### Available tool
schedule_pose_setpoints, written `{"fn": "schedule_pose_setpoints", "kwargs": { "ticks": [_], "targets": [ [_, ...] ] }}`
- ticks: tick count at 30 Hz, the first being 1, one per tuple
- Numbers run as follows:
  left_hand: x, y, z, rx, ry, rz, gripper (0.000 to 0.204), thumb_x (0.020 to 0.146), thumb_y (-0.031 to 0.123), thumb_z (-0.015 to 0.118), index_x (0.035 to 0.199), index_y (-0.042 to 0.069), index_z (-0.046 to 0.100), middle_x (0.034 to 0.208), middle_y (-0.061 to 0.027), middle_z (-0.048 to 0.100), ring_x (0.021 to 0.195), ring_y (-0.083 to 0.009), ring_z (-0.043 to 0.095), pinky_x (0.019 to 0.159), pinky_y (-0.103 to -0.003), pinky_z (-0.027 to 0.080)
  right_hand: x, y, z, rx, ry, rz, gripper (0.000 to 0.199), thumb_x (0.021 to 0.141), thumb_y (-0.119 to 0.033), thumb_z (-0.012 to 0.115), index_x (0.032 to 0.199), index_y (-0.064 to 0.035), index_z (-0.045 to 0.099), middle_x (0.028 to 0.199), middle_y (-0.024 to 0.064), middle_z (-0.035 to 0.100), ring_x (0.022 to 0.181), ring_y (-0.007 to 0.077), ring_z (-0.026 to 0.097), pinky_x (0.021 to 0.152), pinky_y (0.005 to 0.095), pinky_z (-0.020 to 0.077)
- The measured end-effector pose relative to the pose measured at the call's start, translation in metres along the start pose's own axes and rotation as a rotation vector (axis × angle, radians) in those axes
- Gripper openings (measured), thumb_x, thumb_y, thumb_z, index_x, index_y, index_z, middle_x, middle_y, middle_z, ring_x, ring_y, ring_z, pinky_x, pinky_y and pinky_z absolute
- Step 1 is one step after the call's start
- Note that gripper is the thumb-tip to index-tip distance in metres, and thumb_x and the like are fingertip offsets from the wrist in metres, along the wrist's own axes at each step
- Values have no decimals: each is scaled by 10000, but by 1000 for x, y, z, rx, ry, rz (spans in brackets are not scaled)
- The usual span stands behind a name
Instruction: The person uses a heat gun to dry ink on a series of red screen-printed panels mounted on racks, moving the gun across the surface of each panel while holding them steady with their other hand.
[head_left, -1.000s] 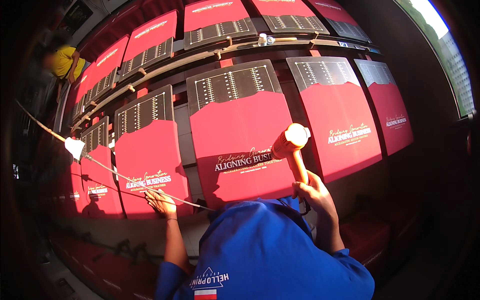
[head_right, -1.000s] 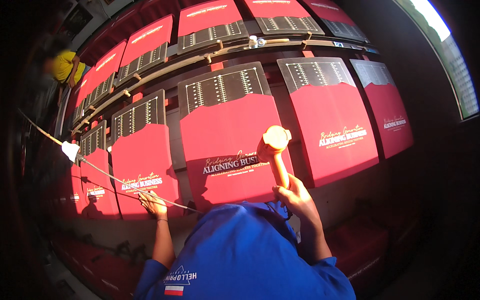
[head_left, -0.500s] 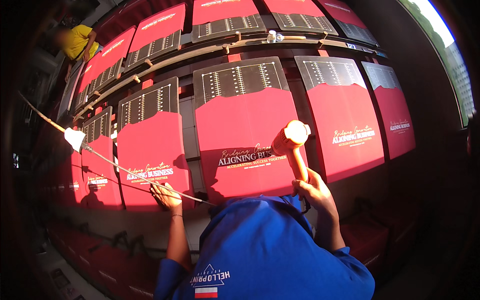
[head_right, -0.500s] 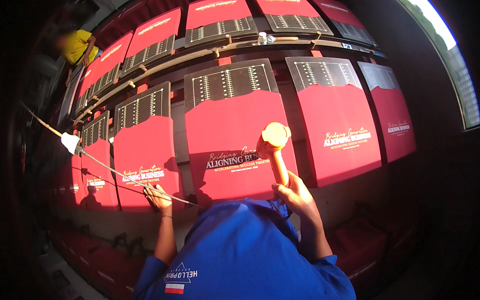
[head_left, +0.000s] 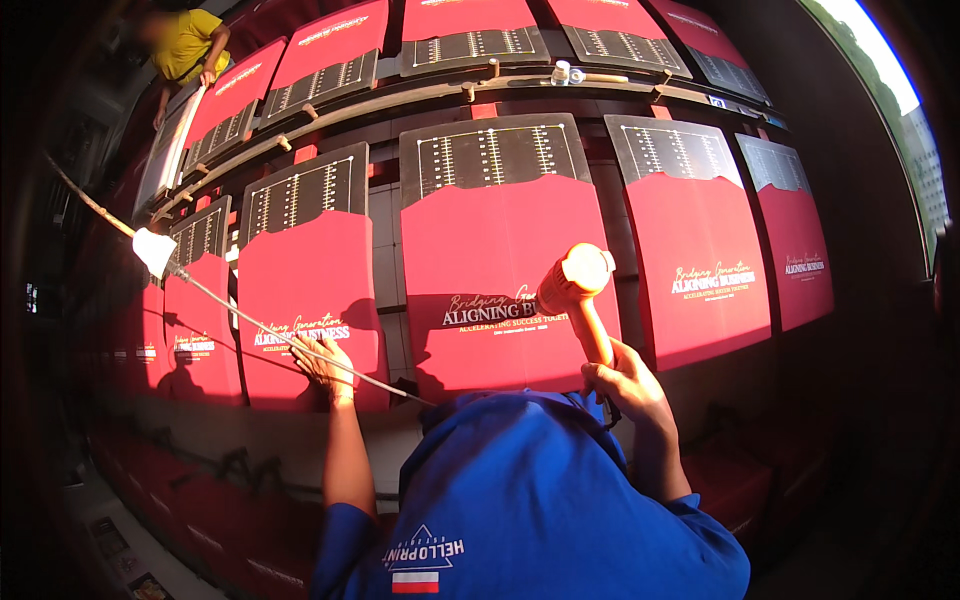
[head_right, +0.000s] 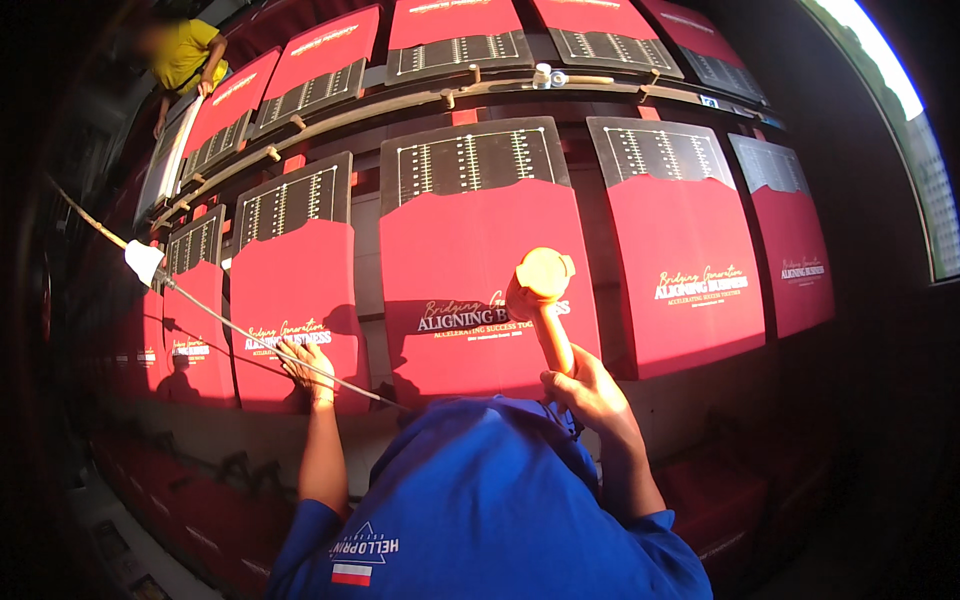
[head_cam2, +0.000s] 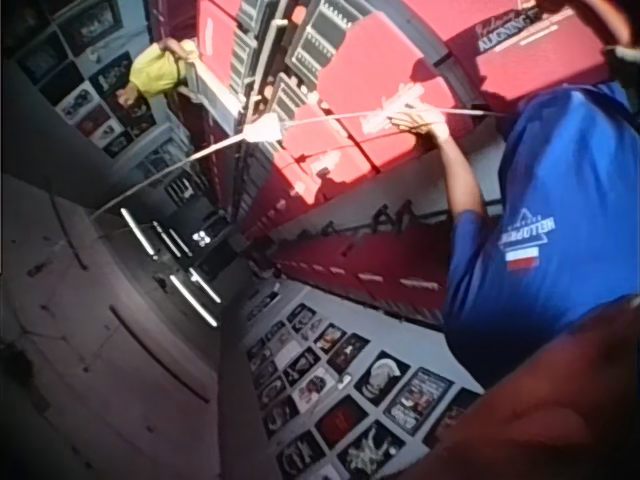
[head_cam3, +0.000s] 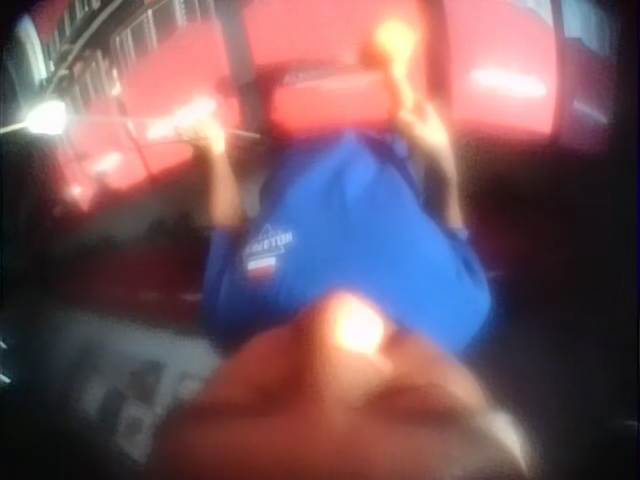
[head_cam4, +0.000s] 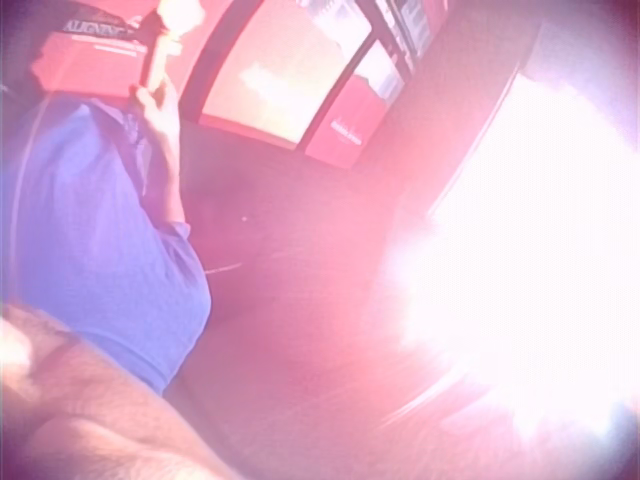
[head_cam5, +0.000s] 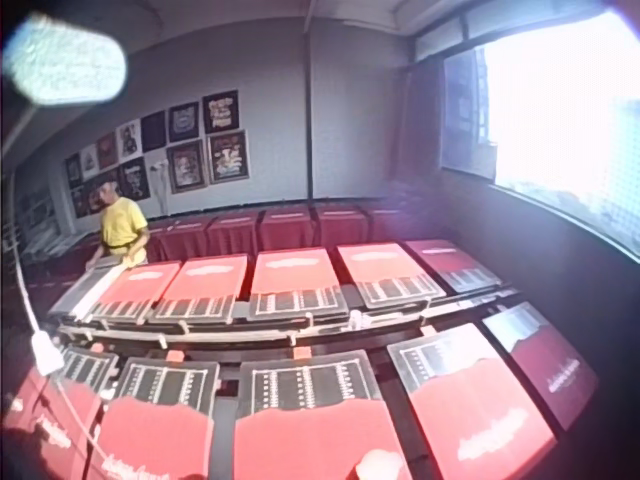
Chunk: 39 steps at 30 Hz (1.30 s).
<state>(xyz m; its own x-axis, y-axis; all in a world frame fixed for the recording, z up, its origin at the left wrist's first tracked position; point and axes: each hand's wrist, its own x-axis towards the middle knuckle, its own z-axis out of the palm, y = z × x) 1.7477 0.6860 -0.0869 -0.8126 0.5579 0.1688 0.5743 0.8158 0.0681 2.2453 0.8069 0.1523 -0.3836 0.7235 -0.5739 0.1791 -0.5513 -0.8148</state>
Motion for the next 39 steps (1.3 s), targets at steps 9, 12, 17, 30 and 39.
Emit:
{"fn": "schedule_pose_setpoints", "kwargs": {
  "ticks": [9, 12, 17, 30, 39],
  "targets": [
    [-17, 56, -4, -109, -52, 147, 660, 1027, 367, 370, 1533, -35, 237, 1613, -231, 191, 1506, -389, 134, 1206, -541, 90, 6, -4, -5, -33, -68, 44, 367, 885, -192, 675, 1150, 22, 539, 771, 61, 620, 667, 127, 620, 582, 270, 489],
    [-29, 54, -6, -122, -54, 272, 663, 1026, 369, 377, 1531, -37, 232, 1603, -237, 213, 1499, -396, 151, 1206, -530, 116, 9, 7, 1, 48, -45, -22, 379, 881, -199, 683, 1150, 24, 536, 785, 66, 622, 690, 142, 646, 585, 271, 499],
    [-8, 6, 0, -37, -27, 113, 706, 1029, 423, 375, 1537, -40, 215, 1600, -245, 213, 1489, -412, 171, 1210, -524, 124, 12, -6, -4, -44, -123, 68, 383, 881, -215, 676, 1142, 26, 533, 808, 78, 622, 698, 150, 651, 604, 279, 500],
    [-49, 25, -11, -55, 13, 125, 667, 1009, 362, 426, 1529, -24, 263, 1597, -234, 233, 1477, -416, 204, 1195, -543, 159, 15, -14, 10, -109, -149, 62, 350, 878, -188, 665, 1128, 20, 537, 787, 74, 611, 675, 156, 631, 614, 291, 501],
    [-35, -14, 0, -110, 28, 110, 619, 1004, 290, 457, 1509, -31, 300, 1577, -223, 284, 1467, -408, 231, 1206, -510, 174, 14, -15, 19, -112, -132, 62, 311, 893, -184, 650, 1100, 23, 545, 778, 70, 606, 681, 153, 629, 626, 285, 499]
  ]
}}
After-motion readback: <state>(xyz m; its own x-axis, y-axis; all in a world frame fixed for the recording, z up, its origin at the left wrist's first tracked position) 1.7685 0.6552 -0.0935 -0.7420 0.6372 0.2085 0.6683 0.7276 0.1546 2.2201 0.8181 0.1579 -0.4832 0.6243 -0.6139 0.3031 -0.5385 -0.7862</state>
